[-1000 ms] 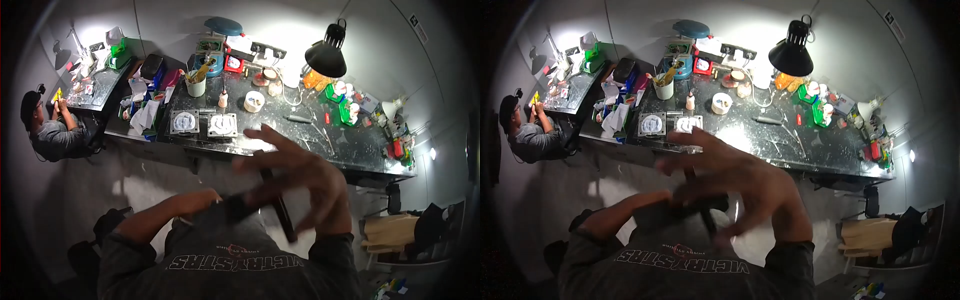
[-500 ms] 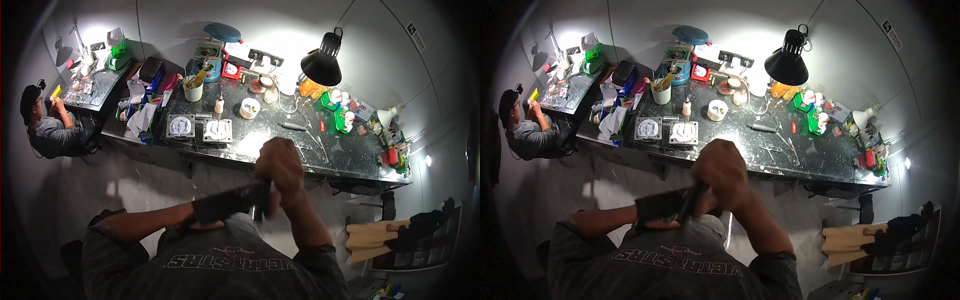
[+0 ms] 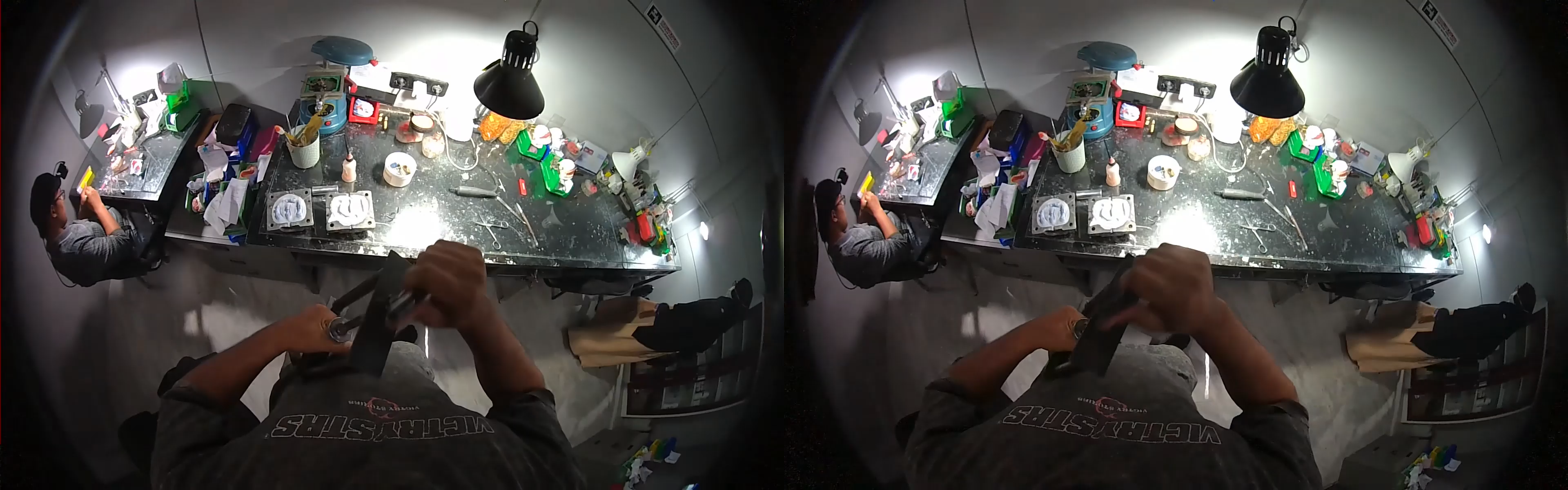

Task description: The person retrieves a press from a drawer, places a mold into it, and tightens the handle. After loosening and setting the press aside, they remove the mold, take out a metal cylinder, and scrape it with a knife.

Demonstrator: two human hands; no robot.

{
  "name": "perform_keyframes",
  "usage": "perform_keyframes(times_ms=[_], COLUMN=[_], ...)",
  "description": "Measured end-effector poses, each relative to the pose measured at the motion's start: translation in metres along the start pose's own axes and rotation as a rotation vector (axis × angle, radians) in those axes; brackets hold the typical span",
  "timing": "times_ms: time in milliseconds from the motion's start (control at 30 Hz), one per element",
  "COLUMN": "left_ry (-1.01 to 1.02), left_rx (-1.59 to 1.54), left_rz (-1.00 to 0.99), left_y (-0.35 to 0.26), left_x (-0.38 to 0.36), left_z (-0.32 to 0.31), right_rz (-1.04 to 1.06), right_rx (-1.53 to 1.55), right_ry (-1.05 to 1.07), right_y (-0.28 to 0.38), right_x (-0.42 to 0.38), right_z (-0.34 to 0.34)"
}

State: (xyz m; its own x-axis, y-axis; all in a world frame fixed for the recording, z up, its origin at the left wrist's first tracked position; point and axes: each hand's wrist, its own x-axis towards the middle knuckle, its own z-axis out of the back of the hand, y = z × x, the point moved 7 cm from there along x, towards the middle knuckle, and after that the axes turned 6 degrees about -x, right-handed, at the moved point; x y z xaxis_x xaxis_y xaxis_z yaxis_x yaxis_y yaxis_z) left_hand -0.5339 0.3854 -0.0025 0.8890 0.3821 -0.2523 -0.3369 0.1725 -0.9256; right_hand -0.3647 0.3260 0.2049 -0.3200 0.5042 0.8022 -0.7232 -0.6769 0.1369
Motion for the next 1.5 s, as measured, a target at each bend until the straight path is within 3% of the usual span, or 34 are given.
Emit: perform_keyframes(times_ms=[33,100,200,267,333,400,433,500,633,1000,1100,1167,1267,1433,1500], left_ry=[0.114,0.094,-0.023,-0.272,-0.277,-0.205,-0.230,-0.170,-0.151,-0.148,-0.172,-0.204,-0.195,-0.213,-0.226], left_rx=[-0.049,0.047,0.062,0.155,0.150,0.033,0.053,-0.037,-0.091,-0.109,-0.038,-0.045,0.082,0.209,0.165], left_rz=[-0.050,-0.094,-0.161,0.092,0.076,0.050,0.220,0.293,0.281,0.366,0.415,0.449,0.379,0.422,0.466], left_y=[0.004,0.022,0.018,0.007,0.024,0.067,0.058,0.121,0.152,0.135,0.136,0.142,0.152,0.148,0.105], left_x=[0.001,0.007,0.002,-0.006,-0.002,0.003,-0.005,-0.006,-0.025,-0.027,-0.031,-0.032,-0.031,-0.027,-0.025], left_z=[-0.005,-0.002,-0.001,0.014,0.018,0.016,0.019,0.010,-0.021,-0.018,-0.016,-0.014,-0.012,0.000,0.006], right_rz=[-0.002,0.137,0.132,0.131,-0.004,-0.136,-0.257,-0.344,-0.482,-0.606,-0.752,-1.103,-1.292,-1.227,-1.178], right_rx=[0.000,-0.037,0.026,0.083,-0.015,-0.001,0.007,0.053,0.071,0.079,0.074,0.010,-0.070,-0.005,0.030], right_ry=[-0.004,0.021,0.085,0.142,0.295,0.278,0.256,0.274,0.301,0.206,0.263,0.559,0.689,0.706,0.632], right_y=[0.009,0.034,0.029,0.023,0.007,-0.012,-0.022,-0.027,-0.032,-0.038,-0.039,-0.052,-0.063,-0.056,-0.056], right_x=[0.008,0.016,0.015,0.011,-0.008,-0.030,-0.046,-0.075,-0.128,-0.146,-0.143,-0.154,-0.158,-0.127,-0.115], right_z=[0.000,-0.002,-0.005,-0.009,-0.028,-0.059,-0.075,-0.103,-0.133,-0.139,-0.141,-0.152,-0.159,-0.130,-0.119])
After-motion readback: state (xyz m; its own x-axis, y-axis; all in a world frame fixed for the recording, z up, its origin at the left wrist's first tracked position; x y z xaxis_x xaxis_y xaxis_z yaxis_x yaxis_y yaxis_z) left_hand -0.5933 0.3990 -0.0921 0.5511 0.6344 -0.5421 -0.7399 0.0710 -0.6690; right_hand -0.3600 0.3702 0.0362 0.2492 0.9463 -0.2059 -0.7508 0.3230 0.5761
